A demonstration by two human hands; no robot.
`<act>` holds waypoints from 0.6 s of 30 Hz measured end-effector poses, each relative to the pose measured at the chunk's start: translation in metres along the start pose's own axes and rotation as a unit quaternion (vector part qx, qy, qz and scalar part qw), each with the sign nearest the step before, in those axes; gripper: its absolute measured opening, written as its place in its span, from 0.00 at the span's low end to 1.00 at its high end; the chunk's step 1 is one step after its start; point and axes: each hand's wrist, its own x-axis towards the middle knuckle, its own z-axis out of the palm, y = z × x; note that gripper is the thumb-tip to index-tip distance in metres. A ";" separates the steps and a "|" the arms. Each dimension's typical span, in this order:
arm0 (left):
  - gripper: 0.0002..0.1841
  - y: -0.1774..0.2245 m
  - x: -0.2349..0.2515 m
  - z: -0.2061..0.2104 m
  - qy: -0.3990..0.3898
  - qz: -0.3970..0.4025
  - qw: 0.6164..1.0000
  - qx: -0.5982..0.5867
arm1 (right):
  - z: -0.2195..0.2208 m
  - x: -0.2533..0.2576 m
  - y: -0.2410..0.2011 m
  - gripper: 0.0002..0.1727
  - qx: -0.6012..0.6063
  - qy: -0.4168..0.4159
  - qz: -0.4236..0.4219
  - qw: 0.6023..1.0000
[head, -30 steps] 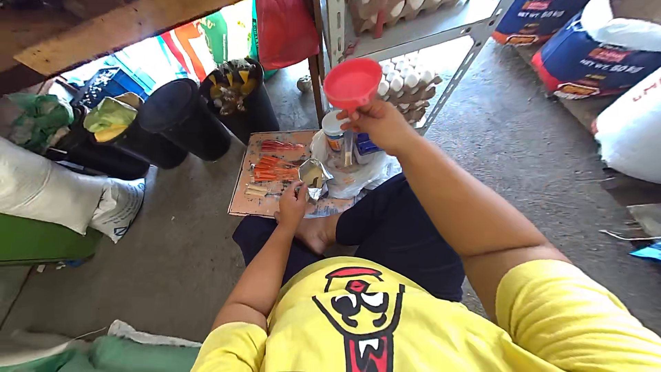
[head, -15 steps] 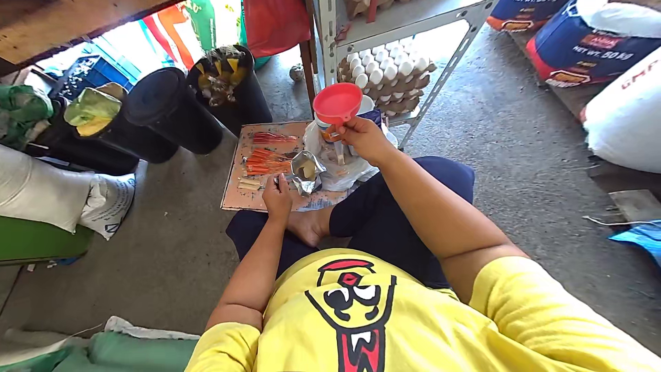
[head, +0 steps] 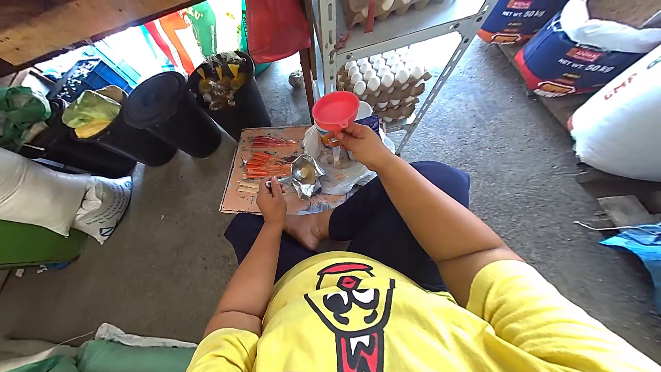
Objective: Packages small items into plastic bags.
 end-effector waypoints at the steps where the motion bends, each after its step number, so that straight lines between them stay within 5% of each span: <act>1: 0.18 0.003 0.000 -0.002 0.009 -0.017 1.000 -0.017 | 0.000 0.000 0.000 0.13 0.003 0.002 0.003 1.000; 5: 0.18 0.029 0.009 -0.016 0.046 -0.019 0.995 -0.089 | 0.000 -0.001 0.002 0.13 0.009 0.007 -0.002 1.000; 12: 0.10 0.108 0.040 -0.037 0.110 0.145 0.961 -0.208 | 0.004 -0.002 0.000 0.13 0.009 0.005 0.005 1.000; 18: 0.09 0.145 0.043 -0.031 0.068 0.246 0.938 -0.235 | 0.009 -0.003 -0.002 0.14 0.007 -0.005 0.006 1.000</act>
